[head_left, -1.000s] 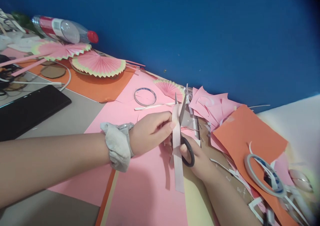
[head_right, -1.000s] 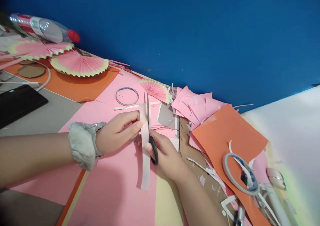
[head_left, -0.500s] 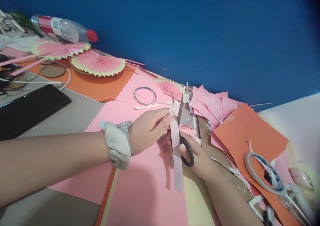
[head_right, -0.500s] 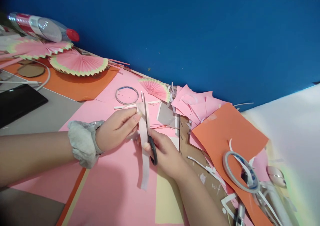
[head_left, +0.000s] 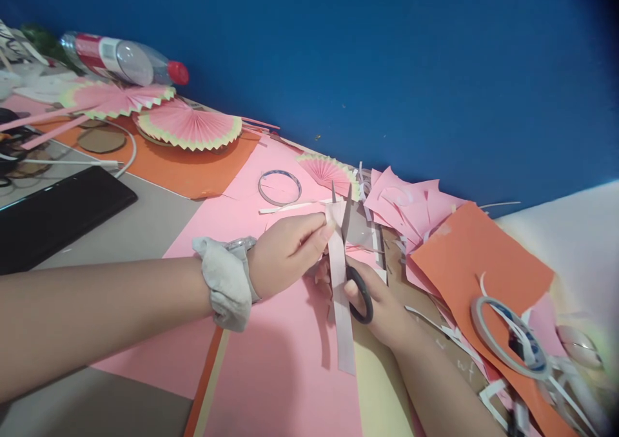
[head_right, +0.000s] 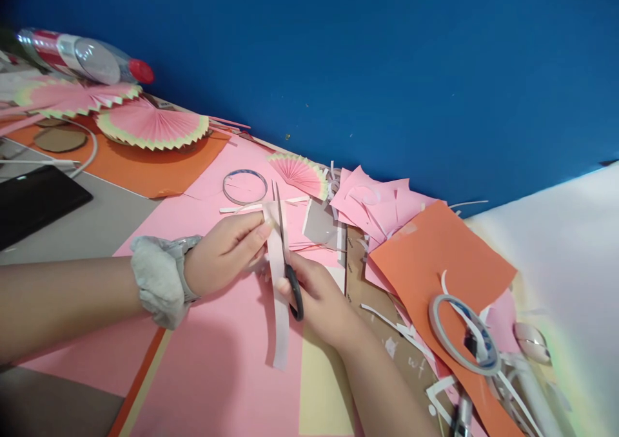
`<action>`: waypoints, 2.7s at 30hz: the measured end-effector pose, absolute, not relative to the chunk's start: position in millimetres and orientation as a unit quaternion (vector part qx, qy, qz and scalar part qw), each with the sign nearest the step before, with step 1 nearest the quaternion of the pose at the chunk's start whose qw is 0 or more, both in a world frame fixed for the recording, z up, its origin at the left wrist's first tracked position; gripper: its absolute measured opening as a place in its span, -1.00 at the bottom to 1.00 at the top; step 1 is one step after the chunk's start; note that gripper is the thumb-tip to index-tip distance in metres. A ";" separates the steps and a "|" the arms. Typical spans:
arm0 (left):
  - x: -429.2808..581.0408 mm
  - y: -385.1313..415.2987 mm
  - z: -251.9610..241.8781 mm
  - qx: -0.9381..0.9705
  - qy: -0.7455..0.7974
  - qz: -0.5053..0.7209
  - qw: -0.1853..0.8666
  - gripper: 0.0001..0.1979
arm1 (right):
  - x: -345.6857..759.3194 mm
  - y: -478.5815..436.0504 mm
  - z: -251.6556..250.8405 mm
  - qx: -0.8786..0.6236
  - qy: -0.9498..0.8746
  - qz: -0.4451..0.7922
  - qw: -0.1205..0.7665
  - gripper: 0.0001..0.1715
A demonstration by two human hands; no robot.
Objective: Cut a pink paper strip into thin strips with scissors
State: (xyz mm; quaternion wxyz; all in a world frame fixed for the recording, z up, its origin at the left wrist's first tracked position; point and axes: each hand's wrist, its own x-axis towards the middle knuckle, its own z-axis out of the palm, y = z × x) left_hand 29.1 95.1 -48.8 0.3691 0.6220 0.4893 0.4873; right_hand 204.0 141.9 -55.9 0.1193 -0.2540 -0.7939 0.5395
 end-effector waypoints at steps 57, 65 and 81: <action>29.9 95.0 -52.3 0.629 0.471 0.480 0.391 -0.66 | 204.9 142.1 -59.1 -0.250 -0.787 0.549 0.131 -0.42; 30.2 94.5 -49.1 0.633 0.475 0.464 0.398 -0.65 | 204.8 142.3 -59.2 -0.257 -0.799 0.526 0.134 -0.38; 26.8 94.1 -54.3 0.629 0.511 0.517 0.277 -0.71 | 201.7 142.0 -51.9 -0.252 -0.782 0.561 0.102 -0.41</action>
